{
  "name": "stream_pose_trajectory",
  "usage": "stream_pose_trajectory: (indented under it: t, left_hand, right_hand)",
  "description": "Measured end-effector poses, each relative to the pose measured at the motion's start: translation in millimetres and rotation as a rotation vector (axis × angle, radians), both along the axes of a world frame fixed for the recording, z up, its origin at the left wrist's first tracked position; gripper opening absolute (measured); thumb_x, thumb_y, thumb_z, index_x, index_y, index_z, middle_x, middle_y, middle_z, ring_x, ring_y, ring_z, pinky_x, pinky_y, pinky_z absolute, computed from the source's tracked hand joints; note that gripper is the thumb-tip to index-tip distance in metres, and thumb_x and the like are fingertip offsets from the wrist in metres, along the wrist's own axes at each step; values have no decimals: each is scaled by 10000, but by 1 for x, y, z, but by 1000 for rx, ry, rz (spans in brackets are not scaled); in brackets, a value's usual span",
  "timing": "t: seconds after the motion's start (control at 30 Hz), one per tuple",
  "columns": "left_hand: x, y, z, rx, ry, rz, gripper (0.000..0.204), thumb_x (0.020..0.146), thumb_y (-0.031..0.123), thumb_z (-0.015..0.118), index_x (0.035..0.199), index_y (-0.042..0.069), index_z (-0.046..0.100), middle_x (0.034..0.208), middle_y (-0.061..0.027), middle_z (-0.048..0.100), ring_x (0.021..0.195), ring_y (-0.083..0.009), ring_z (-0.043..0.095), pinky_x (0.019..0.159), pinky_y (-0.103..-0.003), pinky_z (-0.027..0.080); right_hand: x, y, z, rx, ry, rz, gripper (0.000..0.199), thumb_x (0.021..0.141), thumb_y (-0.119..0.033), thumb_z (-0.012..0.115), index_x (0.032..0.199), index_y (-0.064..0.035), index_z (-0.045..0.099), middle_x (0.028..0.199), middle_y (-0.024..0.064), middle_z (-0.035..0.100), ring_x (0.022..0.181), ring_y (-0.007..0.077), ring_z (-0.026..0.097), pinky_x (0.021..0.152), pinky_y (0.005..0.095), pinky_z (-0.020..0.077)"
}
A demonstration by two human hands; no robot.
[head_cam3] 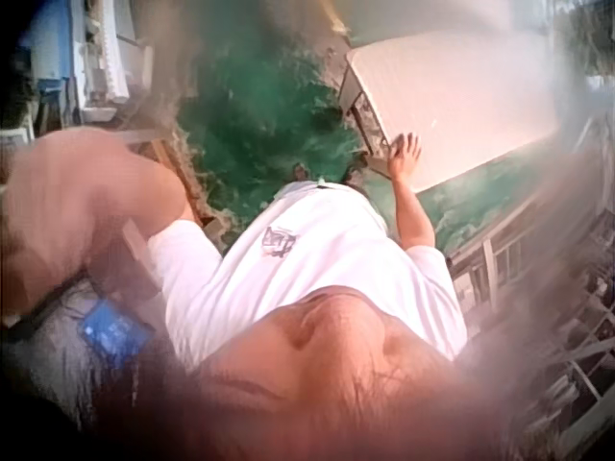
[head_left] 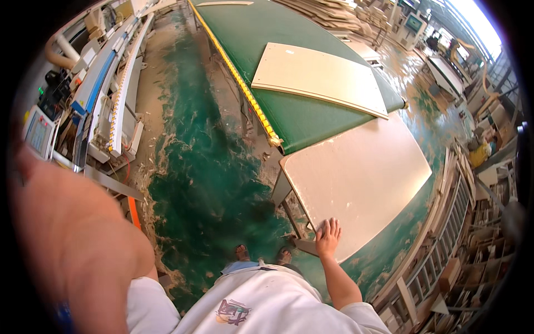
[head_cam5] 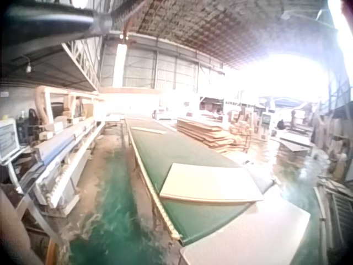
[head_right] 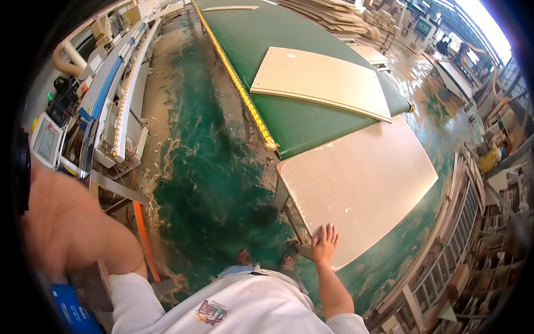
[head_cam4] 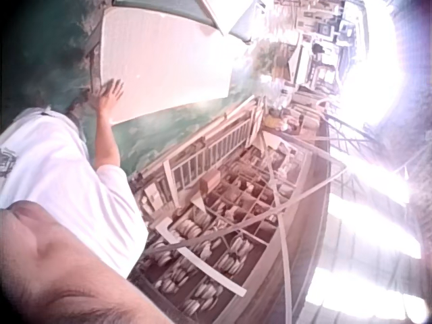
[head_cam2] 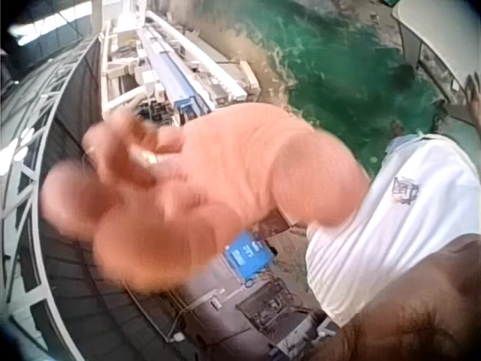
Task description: The person picks up several wooden panels from a workbench and feeds them into a woodworking machine, then moves to a separate stack to organize larger wooden panels.
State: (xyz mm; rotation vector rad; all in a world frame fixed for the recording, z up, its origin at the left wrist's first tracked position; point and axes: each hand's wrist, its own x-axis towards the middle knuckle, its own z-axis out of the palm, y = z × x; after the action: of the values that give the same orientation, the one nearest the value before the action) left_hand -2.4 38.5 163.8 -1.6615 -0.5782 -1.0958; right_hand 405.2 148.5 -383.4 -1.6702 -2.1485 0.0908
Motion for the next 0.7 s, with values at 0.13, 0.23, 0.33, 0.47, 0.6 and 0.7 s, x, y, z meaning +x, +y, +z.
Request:
stream_pose_trajectory:
  t: [0.13, 0.23, 0.33, 0.47, 0.6, 0.7]
  left_hand:
    - [-15, 77, -94, -723, -621, -69, 238, 947, 152, 608, 1055, -56, 646, 1127, -156, 656, 1012, -225, 611, 952, -349, 468]
    - [-31, 104, -158, -1372, -684, 114, 331, 865, 168, 740, 1149, 16, 669, 1106, -112, 684, 951, -228, 650, 880, -336, 506]
    - [-63, 114, -241, -1875, -152, 280, 586, 863, 366, 722, 1317, 20, 591, 1343, -193, 603, 1261, -336, 562, 1024, -407, 476]
    - [-38, 151, -307, -2223, -243, 177, 598, 884, 369, 716, 1339, 8, 574, 1313, -199, 627, 1204, -332, 615, 1012, -401, 487]
    - [2, 197, -349, -2295, -394, -35, 537, 919, 315, 703, 1333, -3, 577, 1299, -192, 643, 1198, -289, 629, 1008, -378, 493]
    - [32, 236, -382, -2371, -627, -227, 491, 955, 272, 681, 1331, -26, 574, 1292, -170, 649, 1209, -231, 616, 1018, -350, 484]
  right_hand:
    - [17, -4, -9, -12, -31, -70, 464, 903, -257, 577, 1342, -107, 569, 1501, 150, 466, 1448, 343, 348, 1198, 516, 217]
    - [14, -1, -12, -12, -47, -67, 487, 886, -271, 582, 1347, -113, 568, 1504, 138, 466, 1452, 337, 346, 1201, 510, 219]
    - [7, 5, -7, -13, -50, -46, 503, 882, -273, 583, 1360, -117, 557, 1515, 136, 453, 1453, 334, 344, 1203, 507, 220]
    - [9, 6, 1, -54, -42, -61, 508, 880, -271, 584, 1362, -117, 552, 1519, 134, 448, 1454, 337, 340, 1206, 512, 222]
    - [12, 8, 3, -70, -29, -73, 518, 874, -265, 592, 1366, -110, 548, 1525, 133, 442, 1453, 337, 343, 1205, 514, 226]
    - [14, 10, 5, -85, -20, -74, 527, 869, -263, 599, 1369, -105, 548, 1528, 132, 440, 1451, 338, 346, 1203, 515, 229]
